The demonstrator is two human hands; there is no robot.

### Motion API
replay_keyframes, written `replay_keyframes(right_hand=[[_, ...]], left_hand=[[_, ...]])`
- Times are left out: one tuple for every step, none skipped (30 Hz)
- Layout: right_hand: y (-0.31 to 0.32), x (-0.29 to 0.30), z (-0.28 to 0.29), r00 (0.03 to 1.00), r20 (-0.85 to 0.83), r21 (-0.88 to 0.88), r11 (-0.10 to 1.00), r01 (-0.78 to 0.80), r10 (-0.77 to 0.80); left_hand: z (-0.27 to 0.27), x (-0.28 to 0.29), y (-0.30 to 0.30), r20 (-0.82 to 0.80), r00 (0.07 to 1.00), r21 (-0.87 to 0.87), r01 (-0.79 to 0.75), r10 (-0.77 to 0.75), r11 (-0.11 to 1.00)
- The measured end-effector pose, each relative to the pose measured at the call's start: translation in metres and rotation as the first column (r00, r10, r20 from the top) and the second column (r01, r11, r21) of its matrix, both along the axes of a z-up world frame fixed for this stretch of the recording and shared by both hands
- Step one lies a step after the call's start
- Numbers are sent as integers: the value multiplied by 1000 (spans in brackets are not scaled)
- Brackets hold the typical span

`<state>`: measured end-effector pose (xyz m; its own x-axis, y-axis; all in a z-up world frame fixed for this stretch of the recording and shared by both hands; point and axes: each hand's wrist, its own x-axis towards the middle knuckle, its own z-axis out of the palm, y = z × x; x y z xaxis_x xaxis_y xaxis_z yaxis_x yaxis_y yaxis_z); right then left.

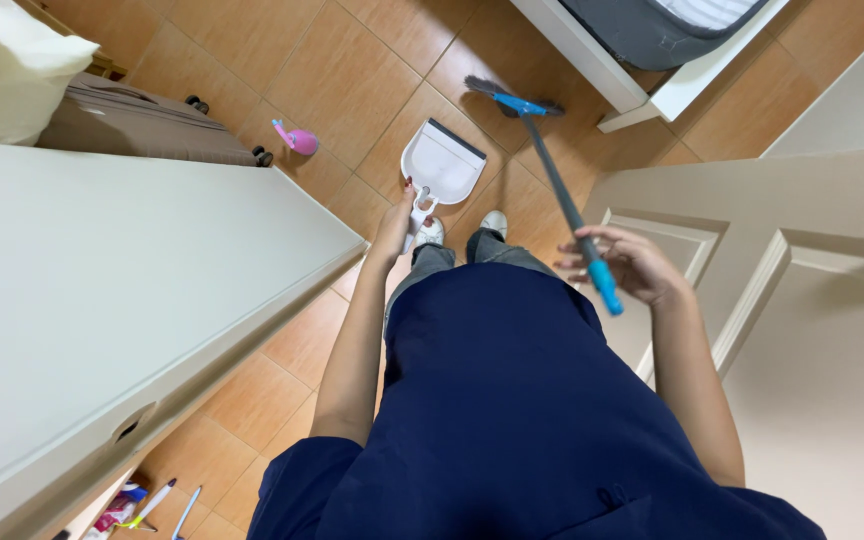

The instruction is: The person sweeps the tiled floor of a bedroom using a broom and dustpan. They gather debris into the dustpan and move around the room to clean different areas, including near a bed and a door.

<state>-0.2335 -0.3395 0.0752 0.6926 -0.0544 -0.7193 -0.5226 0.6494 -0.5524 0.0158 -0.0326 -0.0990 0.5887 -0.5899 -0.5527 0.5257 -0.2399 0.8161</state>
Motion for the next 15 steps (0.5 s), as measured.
replay_keyframes(right_hand=[[5,-6,-10,1000,-1,-1,1000,-4,4],[8,-11,-20,990,-96,125,986,114,-102],[11,-17,-30,960,-203,238,942,239,-192],[15,-31,-55,961,-204,234,944,233,-187],[18,-45,-81,945,-263,114,966,231,-195],[22,-58,-107,926,-315,-7,976,218,-209],[18,-61,-110,927,-315,-10,977,212,-204],[15,-63,-115,927,-310,-1,975,221,-211],[12,-66,-119,927,-305,8,973,231,-218],[10,-54,-96,928,-305,4,974,225,-213],[9,-42,-74,911,-365,-120,980,158,-192],[8,-31,-52,888,-425,-237,968,82,-179],[4,-35,-59,888,-426,-239,968,76,-175],[-1,-37,-67,925,-371,-231,973,-3,-85],[-5,-39,-74,950,-313,-228,970,-82,6]], left_hand=[[-3,2,2,-1,1000,-1,-4,4,1000],[-7,3,4,3,997,145,70,-71,987],[-10,5,5,-5,989,287,142,-147,947],[-18,4,7,-6,990,284,136,-140,949],[-25,3,10,-90,996,340,49,-19,939],[-32,3,12,-159,981,402,-36,108,915],[-2,0,4,-159,981,399,-42,114,916],[28,-2,-4,-329,943,468,114,53,877],[58,-3,-12,-495,869,494,280,1,823],[40,-10,-9,-495,869,491,276,4,826],[22,-16,-7,-527,843,429,153,109,890],[4,-24,-4,-566,798,369,21,207,929],[-34,-32,2,-567,796,368,16,211,930],[-73,-39,9,-583,785,304,-29,210,952],[-111,-46,15,-597,775,238,-76,208,968]])
